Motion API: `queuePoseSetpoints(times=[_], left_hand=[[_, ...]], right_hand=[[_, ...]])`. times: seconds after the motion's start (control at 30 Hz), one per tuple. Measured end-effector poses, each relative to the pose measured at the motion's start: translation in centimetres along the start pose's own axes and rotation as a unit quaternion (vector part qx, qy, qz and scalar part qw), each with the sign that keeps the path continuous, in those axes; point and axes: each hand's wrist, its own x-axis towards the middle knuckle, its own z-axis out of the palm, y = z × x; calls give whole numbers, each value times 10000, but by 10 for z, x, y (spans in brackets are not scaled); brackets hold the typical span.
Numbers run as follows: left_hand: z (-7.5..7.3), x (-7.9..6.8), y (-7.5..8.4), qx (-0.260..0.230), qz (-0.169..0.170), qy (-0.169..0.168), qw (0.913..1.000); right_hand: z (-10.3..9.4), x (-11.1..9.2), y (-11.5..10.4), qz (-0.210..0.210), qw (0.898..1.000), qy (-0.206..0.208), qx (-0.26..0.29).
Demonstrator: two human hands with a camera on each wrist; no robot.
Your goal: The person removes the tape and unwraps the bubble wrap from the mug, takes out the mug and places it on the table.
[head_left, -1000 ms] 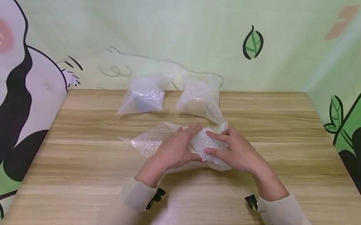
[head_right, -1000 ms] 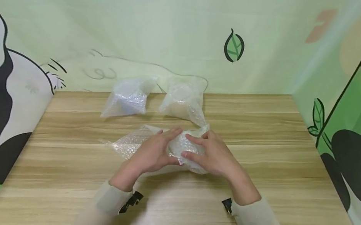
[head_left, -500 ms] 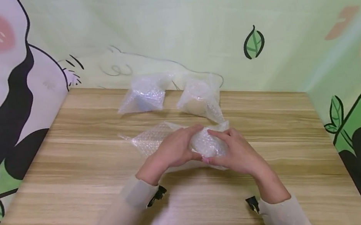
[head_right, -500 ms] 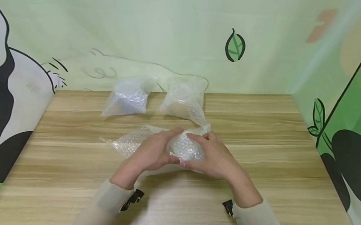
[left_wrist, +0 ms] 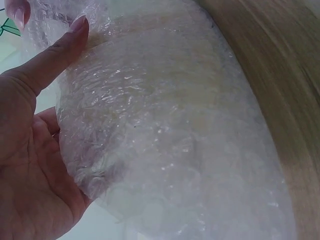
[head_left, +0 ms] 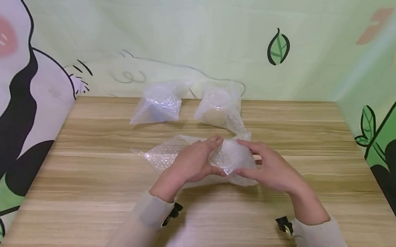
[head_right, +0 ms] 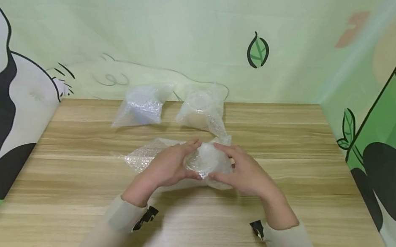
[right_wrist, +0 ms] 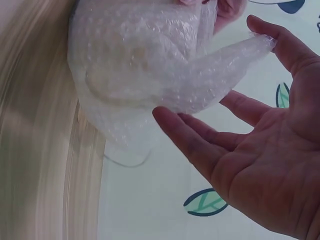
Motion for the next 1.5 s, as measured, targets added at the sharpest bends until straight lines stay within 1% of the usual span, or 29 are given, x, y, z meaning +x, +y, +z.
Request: queuePoseSetpoints(times=[0.13,0.33,0.5,0.6,0.8,1.1,1.23,1.33,1.4,1.5], left_hand=[[-1,0,0,56,7,-30,10000],[-2,0,1,71,-48,-63,9999],[-2,-1,1,85,-86,-90,9999],[-2,-1,1,89,-81,-93,9999],[-2,-1,0,104,-61,-92,9999],[-1,0,0,63,-74,-100,9999],[-1,0,0,42,-90,-89,9999],[-2,-1,1,22,-105,-87,9999],[-2,-1,1,10,-104,-88,9999],[-2,-1,1,-6,-92,-91,9999]], right_hand=[[-6,-3,1,63,9997,-15,237],[-15,-7,5,35,9995,43,312],[-22,-12,9,263,9973,9,679],[-25,-15,10,343,9955,69,876],[-28,-18,12,210,9960,381,782],[-35,-21,15,329,9940,646,817],[-41,-23,16,450,9925,791,811],[-45,-25,16,635,9899,906,886],[-47,-26,16,744,9883,1010,862],[-51,-28,18,781,9874,1160,742]])
